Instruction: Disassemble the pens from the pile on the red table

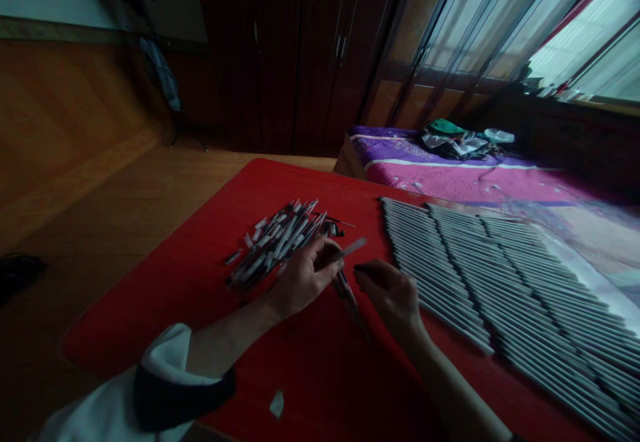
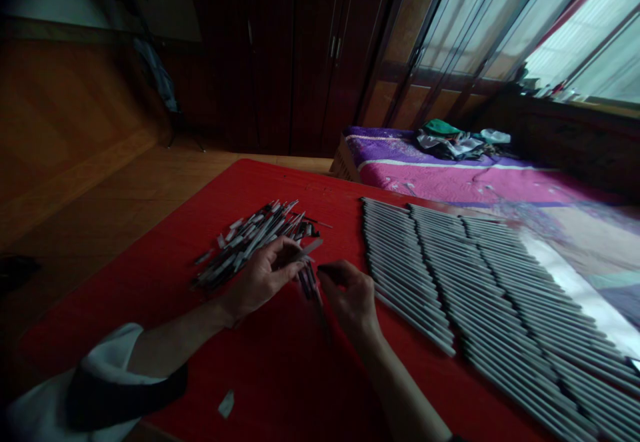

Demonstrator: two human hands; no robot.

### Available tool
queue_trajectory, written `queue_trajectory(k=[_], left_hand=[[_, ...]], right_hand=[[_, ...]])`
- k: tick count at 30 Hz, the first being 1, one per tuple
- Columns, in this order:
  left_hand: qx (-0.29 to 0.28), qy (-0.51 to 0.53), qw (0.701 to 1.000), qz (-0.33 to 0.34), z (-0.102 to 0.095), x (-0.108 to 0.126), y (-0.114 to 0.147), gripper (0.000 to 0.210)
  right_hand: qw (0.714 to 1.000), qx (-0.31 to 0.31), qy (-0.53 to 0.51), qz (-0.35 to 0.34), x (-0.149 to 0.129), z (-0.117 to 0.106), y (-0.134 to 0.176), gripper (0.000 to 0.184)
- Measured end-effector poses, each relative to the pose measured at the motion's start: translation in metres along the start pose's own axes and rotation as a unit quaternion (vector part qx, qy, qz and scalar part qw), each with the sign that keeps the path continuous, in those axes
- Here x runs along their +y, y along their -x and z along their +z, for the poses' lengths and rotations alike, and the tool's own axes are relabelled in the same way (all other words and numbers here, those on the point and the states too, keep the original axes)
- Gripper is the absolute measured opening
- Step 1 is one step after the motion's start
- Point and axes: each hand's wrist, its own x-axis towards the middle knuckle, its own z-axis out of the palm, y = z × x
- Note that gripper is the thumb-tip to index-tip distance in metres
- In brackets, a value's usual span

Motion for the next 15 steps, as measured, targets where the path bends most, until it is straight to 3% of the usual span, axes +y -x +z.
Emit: queue_trajectory(k=[5, 9, 12, 15], left_hand=[[-0.032, 0.038, 0.998, -0.036, 0.0065, -0.0049, 0.0013, 0.012], [-0.049, 0.075, 0.993, -0.074, 0.0078, -0.0057, 0.0004, 0.015], [-0.046, 0.091, 0.990, -0.097, 0.0082, -0.0044, 0.0004, 0.015], [-0.041, 0.103, 0.987, -0.117, 0.0076, -0.0021, 0.0001, 0.014]], right_hand=[[0.983, 0.003, 0.100, -0.154, -0.0019, 0.0091, 0.0043, 0.009], [0.965, 0.023, 0.129, -0.228, 0.0040, 0.0099, 0.0056, 0.010], [0.969, 0.023, 0.100, -0.225, 0.0044, 0.0095, 0.0060, 0.009], [0.987, 0.010, 0.033, -0.157, 0.0002, 0.0093, 0.0064, 0.008]])
